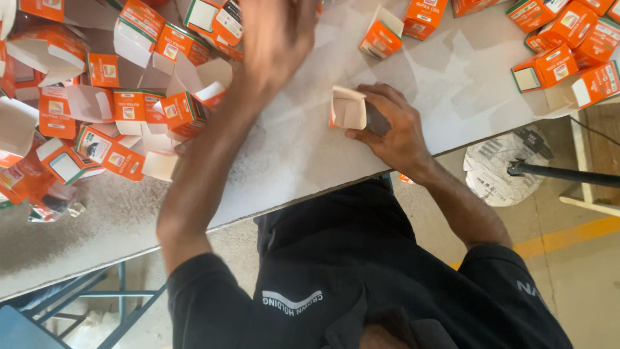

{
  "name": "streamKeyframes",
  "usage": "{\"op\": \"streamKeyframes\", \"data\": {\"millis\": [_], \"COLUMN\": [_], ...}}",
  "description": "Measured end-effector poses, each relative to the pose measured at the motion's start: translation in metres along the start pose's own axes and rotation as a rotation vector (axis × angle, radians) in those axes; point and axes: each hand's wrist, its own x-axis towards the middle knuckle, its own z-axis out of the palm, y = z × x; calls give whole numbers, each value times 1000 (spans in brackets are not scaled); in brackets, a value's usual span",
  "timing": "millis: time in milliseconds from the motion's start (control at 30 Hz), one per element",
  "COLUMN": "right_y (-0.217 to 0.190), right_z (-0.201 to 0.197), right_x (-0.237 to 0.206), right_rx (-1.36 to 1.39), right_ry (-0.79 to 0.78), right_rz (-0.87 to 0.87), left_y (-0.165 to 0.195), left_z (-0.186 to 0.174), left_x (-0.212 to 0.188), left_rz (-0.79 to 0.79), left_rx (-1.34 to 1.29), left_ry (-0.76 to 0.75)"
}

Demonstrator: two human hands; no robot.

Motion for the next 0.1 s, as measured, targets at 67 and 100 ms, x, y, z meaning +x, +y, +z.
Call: {"op": "streamKeyframes", "data": {"millis": [67,100], "right_y": [-1,-3], "right_z": [3,5], "right_x": [2,1], "right_rx": [-84,-92], "right_ry": [42,27], "right_rz": [-33,-43], "left_y": [37,56], "left_z": [-34,-26], "left_x": [-31,-39], "left_rz": [-18,-26], "left_rx": [-123,-122], "left_ry": [38,34]}}
